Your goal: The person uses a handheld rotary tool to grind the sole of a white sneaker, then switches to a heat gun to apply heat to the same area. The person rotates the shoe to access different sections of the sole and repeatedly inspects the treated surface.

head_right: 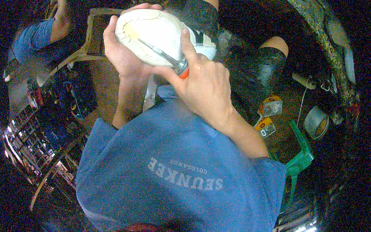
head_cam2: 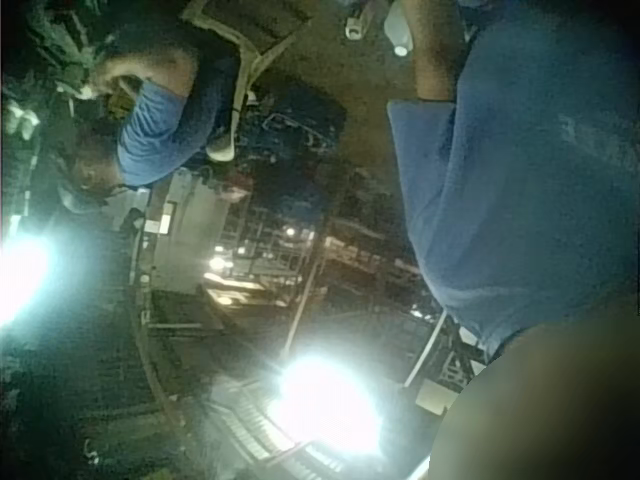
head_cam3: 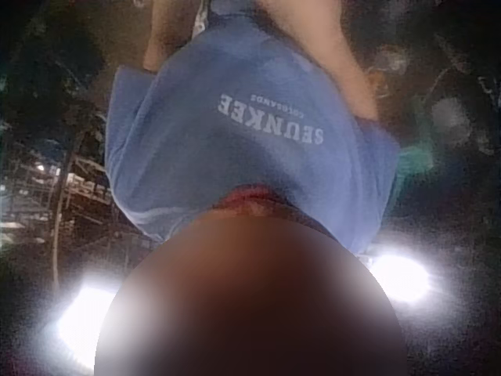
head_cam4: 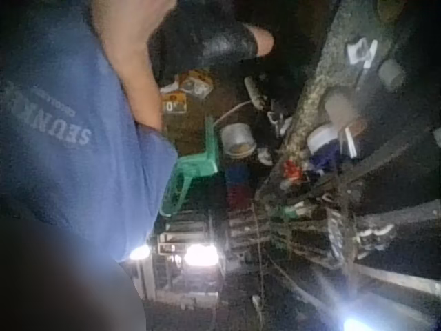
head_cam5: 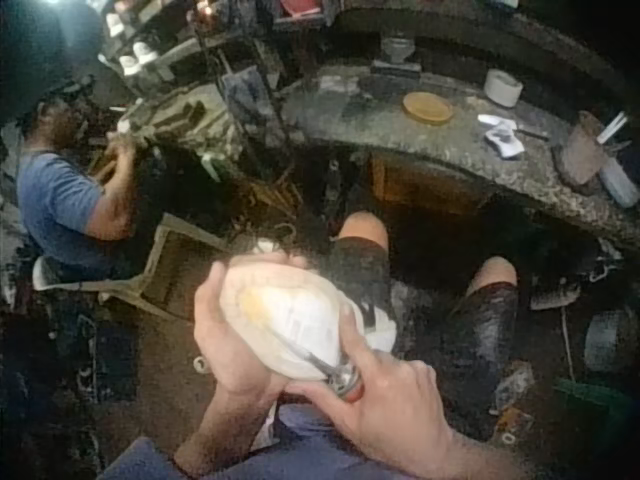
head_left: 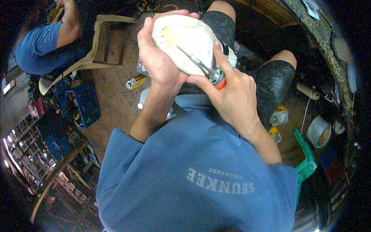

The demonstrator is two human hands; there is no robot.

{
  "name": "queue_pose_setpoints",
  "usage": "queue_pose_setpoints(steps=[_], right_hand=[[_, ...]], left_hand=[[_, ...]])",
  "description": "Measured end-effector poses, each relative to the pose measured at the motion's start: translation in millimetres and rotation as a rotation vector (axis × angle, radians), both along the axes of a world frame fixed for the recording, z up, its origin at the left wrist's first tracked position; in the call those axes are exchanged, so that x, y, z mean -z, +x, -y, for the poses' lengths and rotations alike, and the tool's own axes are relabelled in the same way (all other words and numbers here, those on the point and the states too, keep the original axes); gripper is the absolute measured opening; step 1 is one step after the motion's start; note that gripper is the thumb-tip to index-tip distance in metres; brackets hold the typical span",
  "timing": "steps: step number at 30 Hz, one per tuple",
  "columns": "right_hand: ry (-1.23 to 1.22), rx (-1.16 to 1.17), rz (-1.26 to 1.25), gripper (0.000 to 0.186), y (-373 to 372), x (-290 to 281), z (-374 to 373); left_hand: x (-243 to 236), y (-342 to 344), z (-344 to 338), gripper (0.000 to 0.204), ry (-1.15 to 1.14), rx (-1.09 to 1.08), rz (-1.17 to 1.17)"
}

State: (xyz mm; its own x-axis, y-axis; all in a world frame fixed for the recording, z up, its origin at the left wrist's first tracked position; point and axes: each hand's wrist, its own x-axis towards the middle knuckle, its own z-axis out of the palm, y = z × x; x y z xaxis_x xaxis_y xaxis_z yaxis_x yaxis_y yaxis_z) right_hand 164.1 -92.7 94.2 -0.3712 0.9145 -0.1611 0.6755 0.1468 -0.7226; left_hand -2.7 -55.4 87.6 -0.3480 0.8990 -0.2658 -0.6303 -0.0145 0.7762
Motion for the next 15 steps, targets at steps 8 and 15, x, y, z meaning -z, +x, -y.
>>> queue_pose_setpoints(steps=[8,15], right_hand=[[0.084,0.024,-0.042,0.093,-0.4,-4.0,-5.7],[0.074,-0.027,-0.062,0.094,0.6,-5.7,-6.0]], left_hand=[[-7.0,7.1,3.0,0.067,-0.019,0.014,-0.050],[-8.7,3.2,2.7,0.067,-0.013,0.033,-0.051]])
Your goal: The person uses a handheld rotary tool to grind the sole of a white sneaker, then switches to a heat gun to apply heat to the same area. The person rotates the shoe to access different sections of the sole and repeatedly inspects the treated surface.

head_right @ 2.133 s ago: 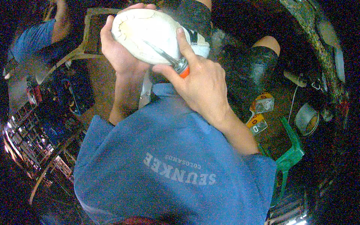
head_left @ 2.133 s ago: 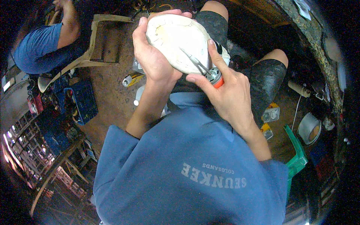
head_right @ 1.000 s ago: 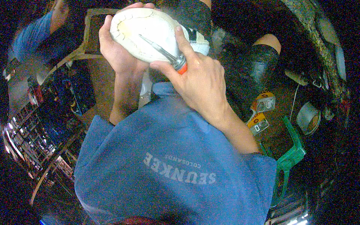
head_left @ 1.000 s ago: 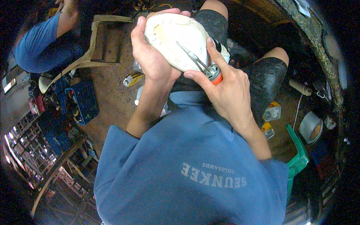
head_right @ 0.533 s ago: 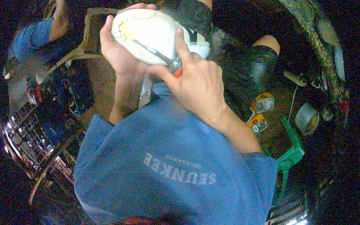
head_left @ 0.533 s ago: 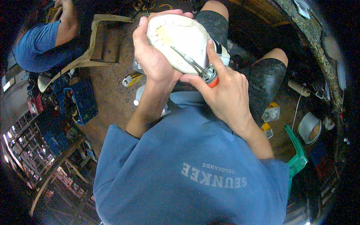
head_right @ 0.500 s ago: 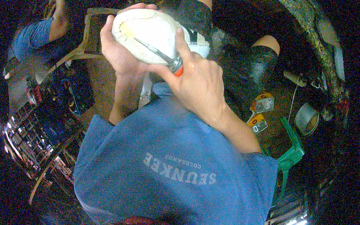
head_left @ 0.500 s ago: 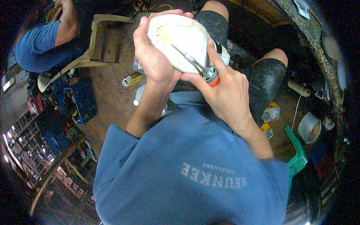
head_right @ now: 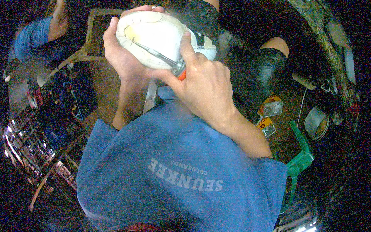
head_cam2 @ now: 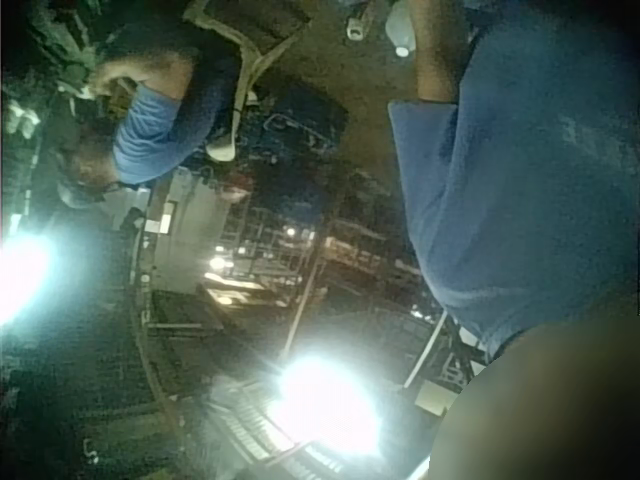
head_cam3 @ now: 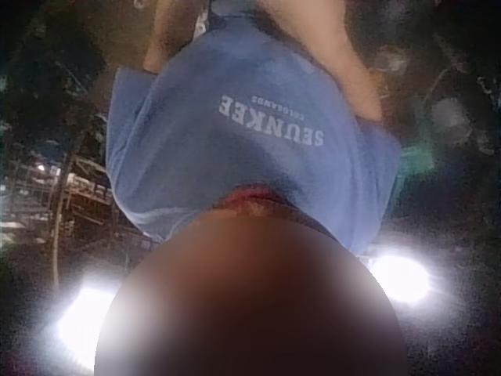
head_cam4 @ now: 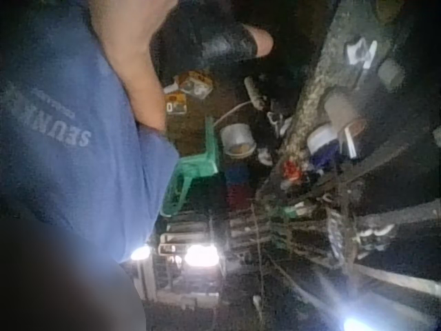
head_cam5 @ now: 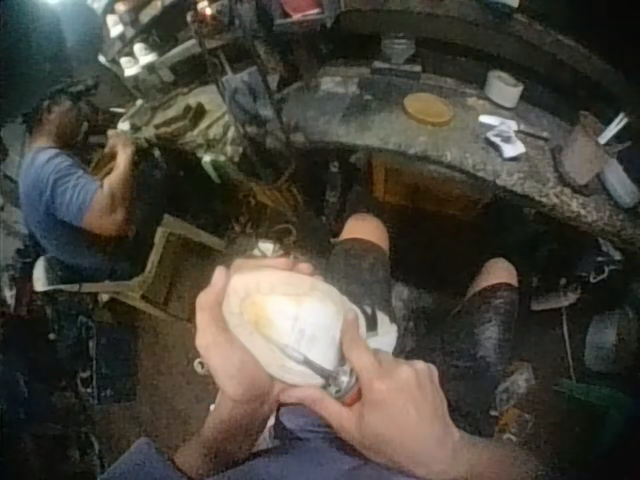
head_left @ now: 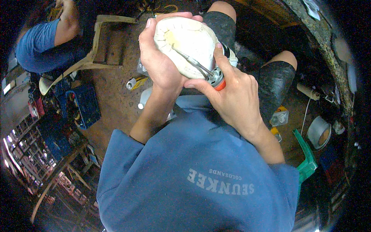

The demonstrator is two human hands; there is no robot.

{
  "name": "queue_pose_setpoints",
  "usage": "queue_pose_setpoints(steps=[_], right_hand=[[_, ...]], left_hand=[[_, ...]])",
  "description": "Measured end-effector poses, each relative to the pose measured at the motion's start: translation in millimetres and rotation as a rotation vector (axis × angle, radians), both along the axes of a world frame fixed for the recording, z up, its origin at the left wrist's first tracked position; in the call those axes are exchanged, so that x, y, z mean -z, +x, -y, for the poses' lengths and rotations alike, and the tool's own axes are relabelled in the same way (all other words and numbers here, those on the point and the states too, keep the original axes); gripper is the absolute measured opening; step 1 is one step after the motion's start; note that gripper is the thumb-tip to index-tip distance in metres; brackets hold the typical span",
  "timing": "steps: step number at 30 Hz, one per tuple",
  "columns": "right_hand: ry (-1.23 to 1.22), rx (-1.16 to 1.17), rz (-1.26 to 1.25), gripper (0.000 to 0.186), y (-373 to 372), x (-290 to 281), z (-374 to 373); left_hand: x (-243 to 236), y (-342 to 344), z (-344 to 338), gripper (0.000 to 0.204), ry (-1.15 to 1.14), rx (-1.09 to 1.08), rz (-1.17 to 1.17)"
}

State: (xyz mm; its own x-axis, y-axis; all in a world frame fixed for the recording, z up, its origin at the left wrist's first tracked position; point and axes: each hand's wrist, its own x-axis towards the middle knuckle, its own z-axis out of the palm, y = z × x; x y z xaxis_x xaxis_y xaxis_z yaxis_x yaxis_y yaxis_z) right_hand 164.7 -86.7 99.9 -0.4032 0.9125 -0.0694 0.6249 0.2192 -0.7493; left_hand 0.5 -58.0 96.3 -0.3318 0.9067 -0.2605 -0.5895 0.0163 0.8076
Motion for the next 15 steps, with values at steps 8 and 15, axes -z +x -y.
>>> queue_pose_setpoints(steps=[8,15], right_hand=[[0.053,0.011,0.043,0.095,0.8,1.5,-6.5],[0.039,0.036,-0.028,0.087,-0.2,-1.5,-11.6]], left_hand=[[2.8,5.4,0.0,0.068,-0.003,0.010,-0.090],[-0.4,6.3,1.3,0.068,-0.006,0.015,-0.033]])
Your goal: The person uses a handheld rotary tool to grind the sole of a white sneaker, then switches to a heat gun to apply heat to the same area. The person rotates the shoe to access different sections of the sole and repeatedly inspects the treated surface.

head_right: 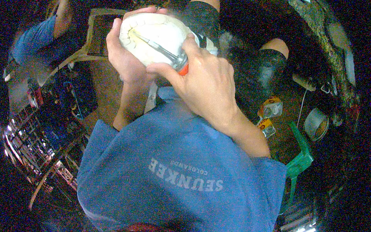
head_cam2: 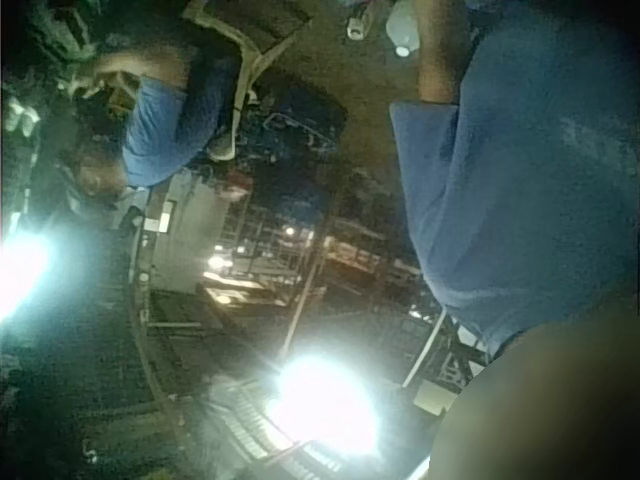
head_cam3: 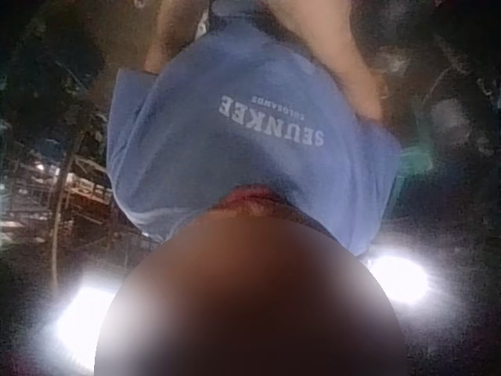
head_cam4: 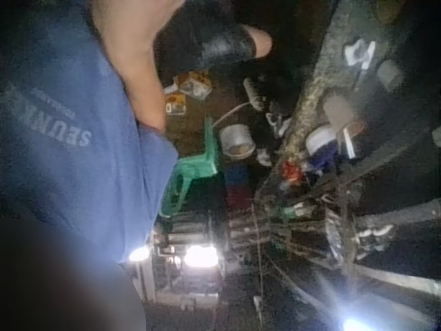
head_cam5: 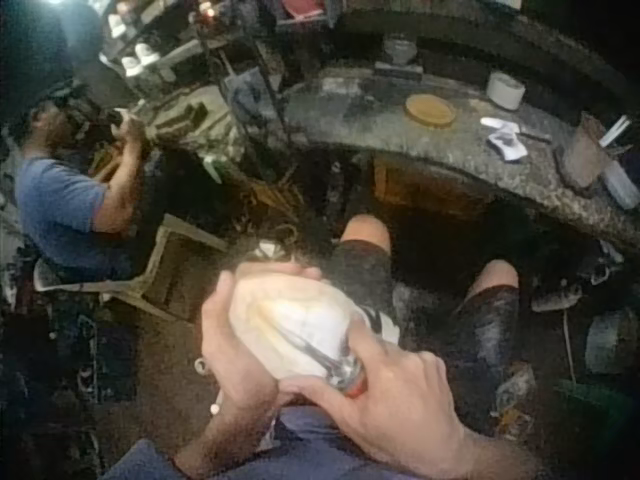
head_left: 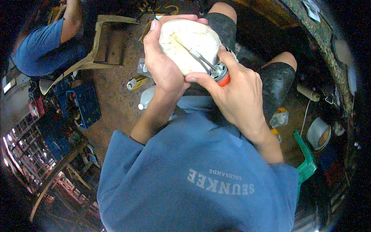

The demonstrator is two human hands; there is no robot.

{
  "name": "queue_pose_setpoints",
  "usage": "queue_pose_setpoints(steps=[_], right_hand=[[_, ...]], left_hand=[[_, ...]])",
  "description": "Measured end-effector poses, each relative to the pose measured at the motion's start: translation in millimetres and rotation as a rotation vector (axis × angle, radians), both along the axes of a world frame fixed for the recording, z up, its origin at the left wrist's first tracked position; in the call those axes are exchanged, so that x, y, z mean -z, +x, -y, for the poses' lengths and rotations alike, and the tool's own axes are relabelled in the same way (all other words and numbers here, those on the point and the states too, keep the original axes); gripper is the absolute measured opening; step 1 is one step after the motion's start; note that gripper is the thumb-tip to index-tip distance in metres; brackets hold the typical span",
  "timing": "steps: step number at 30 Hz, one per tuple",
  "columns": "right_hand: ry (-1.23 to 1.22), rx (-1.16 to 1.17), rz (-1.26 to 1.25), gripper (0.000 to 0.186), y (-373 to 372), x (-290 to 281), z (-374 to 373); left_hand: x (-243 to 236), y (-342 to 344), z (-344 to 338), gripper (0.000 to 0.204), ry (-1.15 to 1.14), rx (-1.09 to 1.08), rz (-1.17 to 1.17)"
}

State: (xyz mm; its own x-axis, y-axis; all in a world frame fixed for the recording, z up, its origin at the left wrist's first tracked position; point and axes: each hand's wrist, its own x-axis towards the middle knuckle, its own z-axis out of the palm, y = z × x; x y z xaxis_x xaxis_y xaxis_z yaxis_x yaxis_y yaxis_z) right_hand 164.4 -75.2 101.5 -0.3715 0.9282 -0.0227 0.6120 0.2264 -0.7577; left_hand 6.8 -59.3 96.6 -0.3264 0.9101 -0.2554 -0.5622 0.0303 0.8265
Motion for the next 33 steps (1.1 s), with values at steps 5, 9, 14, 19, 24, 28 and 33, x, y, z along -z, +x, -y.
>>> queue_pose_setpoints(steps=[5,9,14,19,24,28,33], right_hand=[[-0.080,0.013,-0.004,0.077,2.2,-9.7,-1.5],[-0.089,0.030,-0.012,0.073,1.7,-16.1,-4.3],[-0.138,0.036,0.007,0.070,5.8,-21.7,-8.3],[-0.364,0.129,-0.231,0.069,28.1,-18.7,-19.6],[-0.658,0.237,-0.604,0.051,59.0,-5.4,-20.9],[-0.691,0.255,-0.784,0.054,75.3,14.0,-22.0],[-0.787,0.254,-0.872,0.060,72.6,31.6,-25.7]], left_hand=[[0.5,3.3,-2.1,0.067,0.025,0.023,0.016],[0.6,4.3,-4.5,0.067,0.027,0.033,0.010],[0.7,10.0,-10.9,0.070,0.034,0.004,0.005],[-9.2,25.7,-13.5,0.085,0.089,0.100,-0.114],[-19.9,45.6,-20.2,0.086,0.133,0.265,-0.128],[-14.9,54.0,-25.3,0.106,0.190,0.303,-0.401],[-12.7,35.9,-31.9,0.102,0.191,0.380,-0.285]])
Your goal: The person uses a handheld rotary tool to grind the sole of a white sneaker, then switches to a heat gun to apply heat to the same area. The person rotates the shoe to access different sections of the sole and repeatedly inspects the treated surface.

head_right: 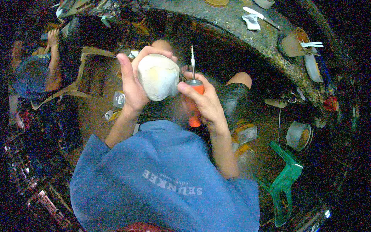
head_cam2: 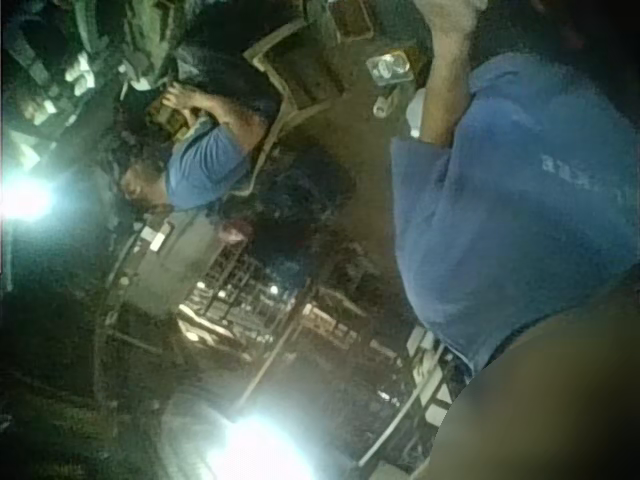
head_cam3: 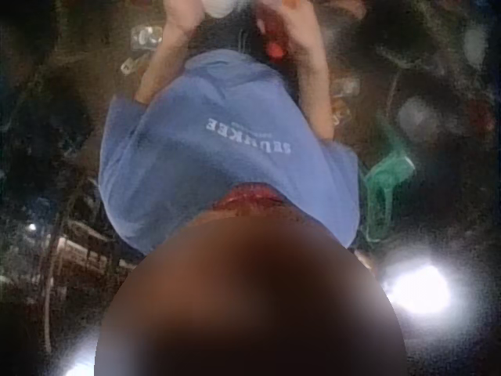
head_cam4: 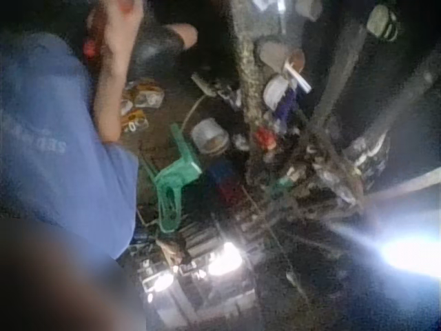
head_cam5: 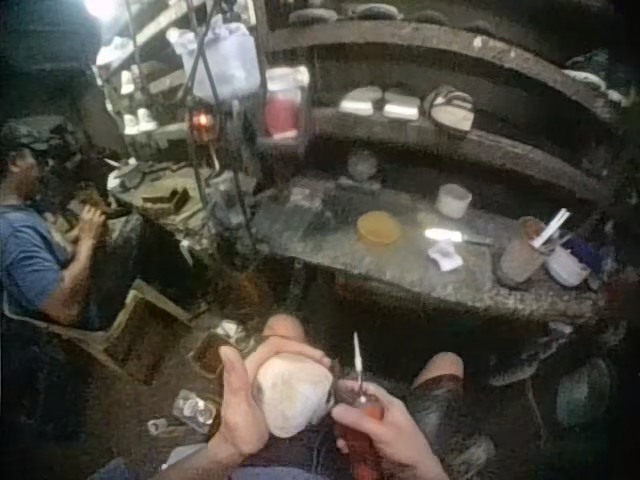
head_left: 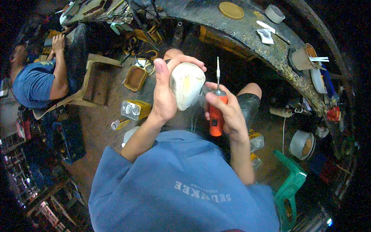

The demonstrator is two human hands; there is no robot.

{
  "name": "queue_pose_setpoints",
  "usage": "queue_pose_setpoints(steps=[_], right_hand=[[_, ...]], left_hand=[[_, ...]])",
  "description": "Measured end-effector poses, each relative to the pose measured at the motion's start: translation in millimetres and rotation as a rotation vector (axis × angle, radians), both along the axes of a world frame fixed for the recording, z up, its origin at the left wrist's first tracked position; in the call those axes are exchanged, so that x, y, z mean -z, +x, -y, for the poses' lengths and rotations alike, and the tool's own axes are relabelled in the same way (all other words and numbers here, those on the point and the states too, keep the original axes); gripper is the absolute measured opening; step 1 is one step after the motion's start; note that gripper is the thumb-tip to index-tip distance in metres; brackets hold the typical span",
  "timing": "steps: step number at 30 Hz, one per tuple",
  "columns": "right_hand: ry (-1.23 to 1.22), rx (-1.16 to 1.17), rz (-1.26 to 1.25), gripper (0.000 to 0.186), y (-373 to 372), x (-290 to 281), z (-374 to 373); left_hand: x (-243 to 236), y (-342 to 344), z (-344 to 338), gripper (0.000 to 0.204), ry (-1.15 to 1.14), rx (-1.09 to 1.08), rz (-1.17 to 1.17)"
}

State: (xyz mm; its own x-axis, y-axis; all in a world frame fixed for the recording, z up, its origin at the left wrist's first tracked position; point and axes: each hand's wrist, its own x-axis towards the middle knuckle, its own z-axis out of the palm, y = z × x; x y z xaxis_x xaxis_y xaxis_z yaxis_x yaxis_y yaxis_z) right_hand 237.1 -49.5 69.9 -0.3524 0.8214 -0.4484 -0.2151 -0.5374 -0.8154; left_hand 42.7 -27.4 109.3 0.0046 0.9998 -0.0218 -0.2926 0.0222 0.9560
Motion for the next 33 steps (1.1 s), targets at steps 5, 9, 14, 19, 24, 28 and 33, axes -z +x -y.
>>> queue_pose_setpoints(steps=[5,9,14,19,24,28,33], right_hand=[[0.093,-0.024,0.013,0.098,0.5,6.1,-18.0],[0.183,0.040,0.088,0.120,16.7,12.3,-36.6],[0.229,0.025,0.244,0.126,14.1,32.8,-33.1],[0.394,0.048,0.384,0.122,9.4,36.5,-18.5],[0.326,0.030,0.375,0.122,9.3,34.5,-16.8],[0.470,0.016,0.513,0.121,14.5,34.7,-16.2],[0.685,0.069,0.651,0.118,28.6,30.6,-17.7]], left_hand=[[-5.1,-38.5,-8.9,0.083,-0.230,0.173,0.369],[24.7,-38.0,-17.8,0.083,-0.541,0.276,0.512],[57.6,-17.2,-30.7,0.077,-0.524,0.277,0.405],[33.4,-17.8,-33.8,0.052,-0.130,0.157,-0.264],[8.4,-38.4,-32.3,0.037,-0.031,0.198,-0.708],[15.9,-31.0,-45.1,0.027,-0.290,0.140,-0.518],[36.2,-8.3,-75.6,0.023,-0.182,0.196,-0.807]])
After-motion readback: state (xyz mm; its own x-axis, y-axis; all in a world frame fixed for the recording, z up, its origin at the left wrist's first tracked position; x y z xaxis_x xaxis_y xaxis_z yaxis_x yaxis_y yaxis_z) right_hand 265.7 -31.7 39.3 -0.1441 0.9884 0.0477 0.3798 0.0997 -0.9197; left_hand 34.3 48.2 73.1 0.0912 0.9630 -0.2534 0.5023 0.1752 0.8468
